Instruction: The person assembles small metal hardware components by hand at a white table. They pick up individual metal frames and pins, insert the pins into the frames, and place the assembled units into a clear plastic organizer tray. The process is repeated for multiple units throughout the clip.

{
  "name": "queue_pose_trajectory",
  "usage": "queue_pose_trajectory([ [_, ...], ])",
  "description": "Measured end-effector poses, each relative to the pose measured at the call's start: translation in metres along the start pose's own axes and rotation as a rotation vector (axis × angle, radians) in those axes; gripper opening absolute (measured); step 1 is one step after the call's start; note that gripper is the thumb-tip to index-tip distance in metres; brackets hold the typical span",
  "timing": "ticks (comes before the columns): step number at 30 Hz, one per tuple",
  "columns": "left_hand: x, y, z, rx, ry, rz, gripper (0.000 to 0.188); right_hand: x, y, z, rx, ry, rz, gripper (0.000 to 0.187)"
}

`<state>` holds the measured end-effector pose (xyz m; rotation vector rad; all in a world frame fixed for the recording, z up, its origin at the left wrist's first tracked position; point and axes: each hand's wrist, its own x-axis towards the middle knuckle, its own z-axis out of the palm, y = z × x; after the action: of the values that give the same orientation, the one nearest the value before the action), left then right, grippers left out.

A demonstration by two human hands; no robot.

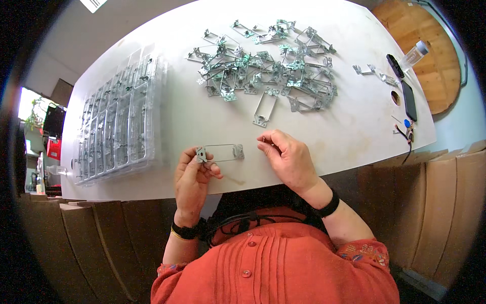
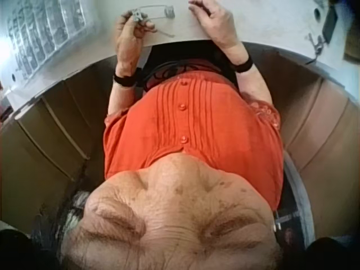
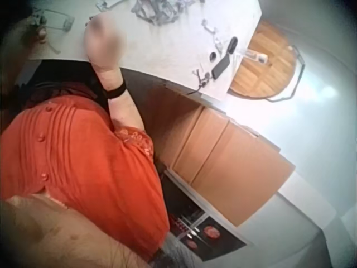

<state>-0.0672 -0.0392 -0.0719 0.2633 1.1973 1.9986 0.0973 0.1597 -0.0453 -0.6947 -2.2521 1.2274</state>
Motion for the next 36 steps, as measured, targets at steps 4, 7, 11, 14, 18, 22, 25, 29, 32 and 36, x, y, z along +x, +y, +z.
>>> queue_pose_trajectory([
  [4, -0.005, 0.006, 0.005, 0.017, -0.005, -0.016, 0.029, -0.001, 0.002, -0.001, 0.04, -0.008, -0.01, 0.014],
  [7, -0.008, 0.005, 0.007, 0.085, -0.022, -0.002, 0.03, -0.002, 0.006, -0.002, 0.085, -0.023, -0.01, 0.016],
  [11, -0.008, 0.001, 0.01, 0.212, -0.035, -0.005, 0.029, -0.002, 0.007, -0.003, 0.067, -0.019, -0.048, 0.019],
  [14, -0.009, 0.001, 0.014, 0.284, -0.04, 0.0, 0.03, -0.001, 0.01, -0.002, 0.028, -0.009, -0.106, 0.022],
  [18, -0.01, 0.002, 0.02, 0.324, -0.006, -0.014, 0.034, -0.001, 0.009, -0.002, 0.039, -0.01, -0.107, 0.026],
  [22, -0.011, 0.005, 0.025, 0.419, 0.003, 0.025, 0.04, -0.002, 0.007, 0.001, 0.145, -0.003, 0.027, 0.019],
  [25, -0.011, 0.005, 0.025, 0.486, -0.014, 0.05, 0.047, -0.001, 0.014, 0.002, 0.141, -0.004, 0.032, 0.015],
  [29, -0.011, 0.004, 0.023, 0.56, -0.019, 0.064, 0.053, 0.002, 0.018, 0.001, 0.088, 0.022, -0.028, 0.012],
  [32, -0.009, 0.005, 0.022, 0.602, -0.031, 0.075, 0.057, 0.001, 0.02, 0.003, 0.158, 0.04, 0.028, 0.01],
  [36, -0.008, 0.01, 0.02, 0.685, -0.1, 0.059, 0.061, 0.001, 0.018, 0.008, 0.283, 0.056, 0.106, 0.009],
])
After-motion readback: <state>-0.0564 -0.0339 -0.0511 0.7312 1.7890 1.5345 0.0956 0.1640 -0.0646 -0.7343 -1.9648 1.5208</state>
